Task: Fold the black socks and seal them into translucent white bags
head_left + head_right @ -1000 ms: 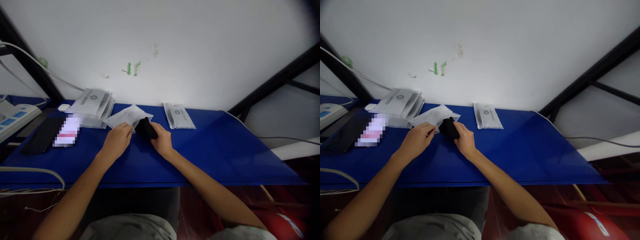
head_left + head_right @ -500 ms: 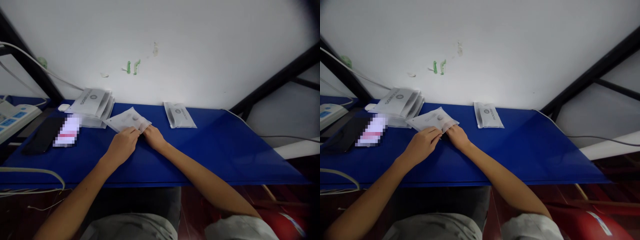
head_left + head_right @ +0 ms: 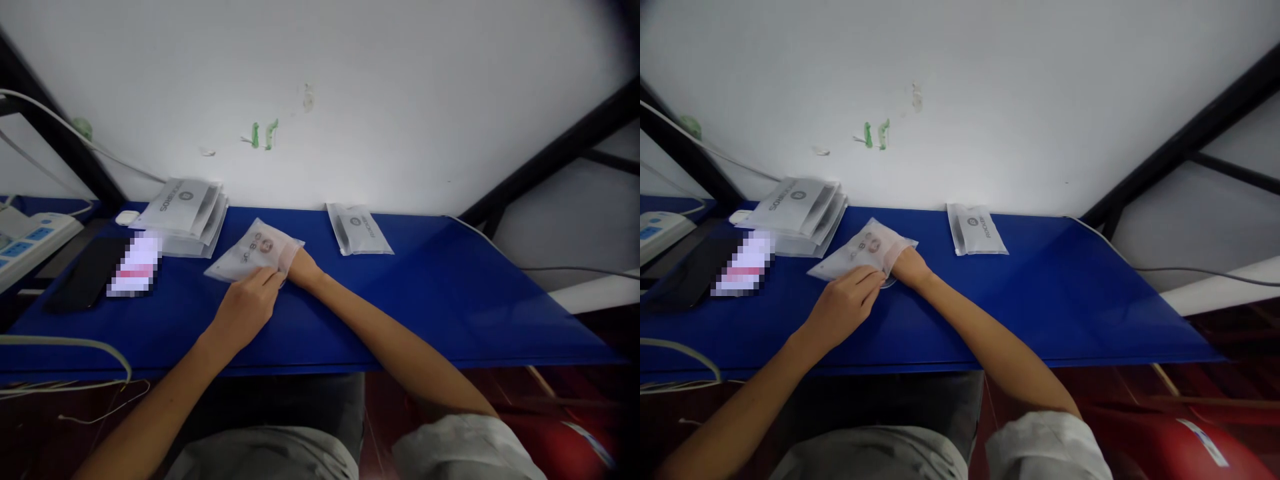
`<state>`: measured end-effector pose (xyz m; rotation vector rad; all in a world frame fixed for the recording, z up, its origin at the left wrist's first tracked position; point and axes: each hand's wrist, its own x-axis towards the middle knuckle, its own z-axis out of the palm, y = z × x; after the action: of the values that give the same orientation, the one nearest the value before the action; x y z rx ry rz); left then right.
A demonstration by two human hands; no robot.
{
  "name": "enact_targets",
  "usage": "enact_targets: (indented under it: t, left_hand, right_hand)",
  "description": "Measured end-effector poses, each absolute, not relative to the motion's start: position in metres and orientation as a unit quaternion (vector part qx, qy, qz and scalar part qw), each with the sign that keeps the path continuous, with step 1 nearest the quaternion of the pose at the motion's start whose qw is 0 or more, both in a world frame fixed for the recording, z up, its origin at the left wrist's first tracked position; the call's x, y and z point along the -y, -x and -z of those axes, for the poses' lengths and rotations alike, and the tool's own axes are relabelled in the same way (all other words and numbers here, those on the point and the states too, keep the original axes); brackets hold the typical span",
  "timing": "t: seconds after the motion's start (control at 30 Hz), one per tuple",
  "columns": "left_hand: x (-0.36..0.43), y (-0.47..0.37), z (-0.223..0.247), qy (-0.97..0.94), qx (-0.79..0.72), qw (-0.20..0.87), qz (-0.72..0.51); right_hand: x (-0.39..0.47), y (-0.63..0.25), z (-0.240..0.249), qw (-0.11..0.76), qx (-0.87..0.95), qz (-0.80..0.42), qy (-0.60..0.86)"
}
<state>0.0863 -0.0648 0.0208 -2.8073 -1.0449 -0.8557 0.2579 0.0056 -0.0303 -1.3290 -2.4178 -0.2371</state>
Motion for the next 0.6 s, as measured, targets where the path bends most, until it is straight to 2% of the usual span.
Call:
enact_targets:
  t: [0.1,0.33,0.6]
  left_hand:
    - [0.062,-0.073,-0.014,0.874,0.390,0.047,0.288]
    - [0.058,-0.067,-0.004,0.873,0.426,0.035,0.233]
    - [0.054,-0.056,-0.004,0.868,0.433,0.036,0.238]
  right_hand:
    - [0.000,-0.272,0.025,0.173,0.874,0.079,0.448]
    - [0.024,-0.271,0.014,0.187,0.885,0.014,0.426]
    - [0.058,-0.264,0.006,0.123,0.882,0.161,0.426]
